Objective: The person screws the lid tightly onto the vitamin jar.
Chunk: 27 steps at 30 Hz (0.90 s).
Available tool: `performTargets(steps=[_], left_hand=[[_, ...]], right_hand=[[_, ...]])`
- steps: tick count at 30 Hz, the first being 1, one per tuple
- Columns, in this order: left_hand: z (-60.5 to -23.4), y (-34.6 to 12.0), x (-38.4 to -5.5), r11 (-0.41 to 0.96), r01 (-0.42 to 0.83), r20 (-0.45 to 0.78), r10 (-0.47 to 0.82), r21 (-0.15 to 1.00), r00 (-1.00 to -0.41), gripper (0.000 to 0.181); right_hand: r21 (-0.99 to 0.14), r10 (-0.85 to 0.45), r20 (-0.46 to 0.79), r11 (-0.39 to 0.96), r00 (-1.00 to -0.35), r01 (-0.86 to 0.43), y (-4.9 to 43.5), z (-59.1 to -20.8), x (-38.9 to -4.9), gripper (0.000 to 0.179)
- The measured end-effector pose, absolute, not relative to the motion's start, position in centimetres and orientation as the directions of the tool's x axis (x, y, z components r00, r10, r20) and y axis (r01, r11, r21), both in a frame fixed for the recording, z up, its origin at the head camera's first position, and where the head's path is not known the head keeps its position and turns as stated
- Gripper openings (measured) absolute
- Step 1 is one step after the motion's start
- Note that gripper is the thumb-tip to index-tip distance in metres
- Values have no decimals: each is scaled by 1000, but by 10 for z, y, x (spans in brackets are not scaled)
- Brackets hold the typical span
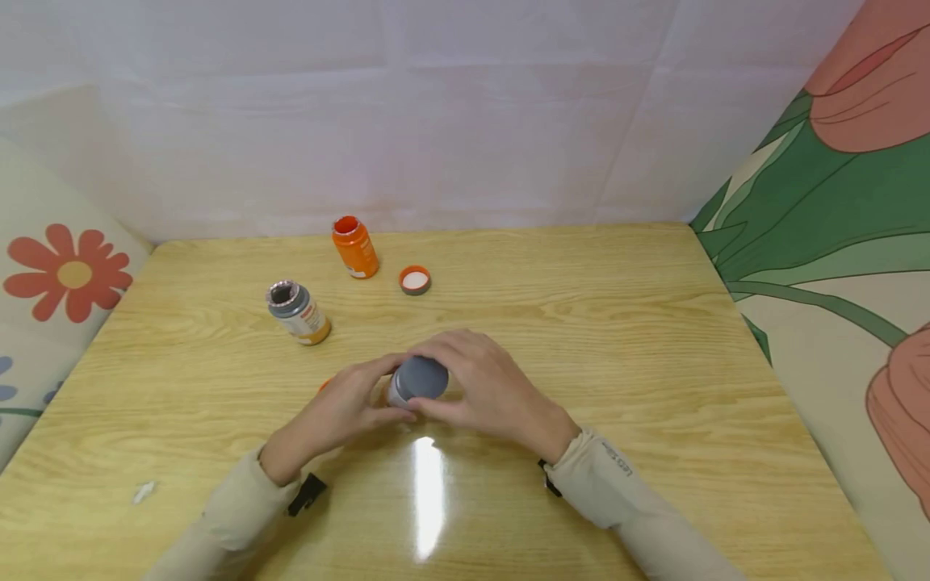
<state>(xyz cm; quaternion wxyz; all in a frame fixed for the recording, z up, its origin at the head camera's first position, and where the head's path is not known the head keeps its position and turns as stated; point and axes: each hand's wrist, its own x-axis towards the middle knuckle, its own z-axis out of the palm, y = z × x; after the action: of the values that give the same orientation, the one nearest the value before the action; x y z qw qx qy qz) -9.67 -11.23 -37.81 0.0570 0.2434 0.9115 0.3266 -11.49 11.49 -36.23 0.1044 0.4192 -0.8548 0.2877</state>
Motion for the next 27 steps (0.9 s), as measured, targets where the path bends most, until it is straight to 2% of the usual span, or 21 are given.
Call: performTargets(steps=[14,23,27], left_hand=[[-380,-112,-99,667,424,77,484,613,-872,64],[-378,-112,-98,680,409,57,476,608,-877,66],[-379,-112,-98,682,408,59,473,606,-879,65]], right_hand=[[-389,-565,473,555,-676,-735,110,-365,-113,56],[-420,-535,447,582,-717,-696,108,-365,-111,62],[-422,-568,405,578,-716,-698,109,-365,-111,68]])
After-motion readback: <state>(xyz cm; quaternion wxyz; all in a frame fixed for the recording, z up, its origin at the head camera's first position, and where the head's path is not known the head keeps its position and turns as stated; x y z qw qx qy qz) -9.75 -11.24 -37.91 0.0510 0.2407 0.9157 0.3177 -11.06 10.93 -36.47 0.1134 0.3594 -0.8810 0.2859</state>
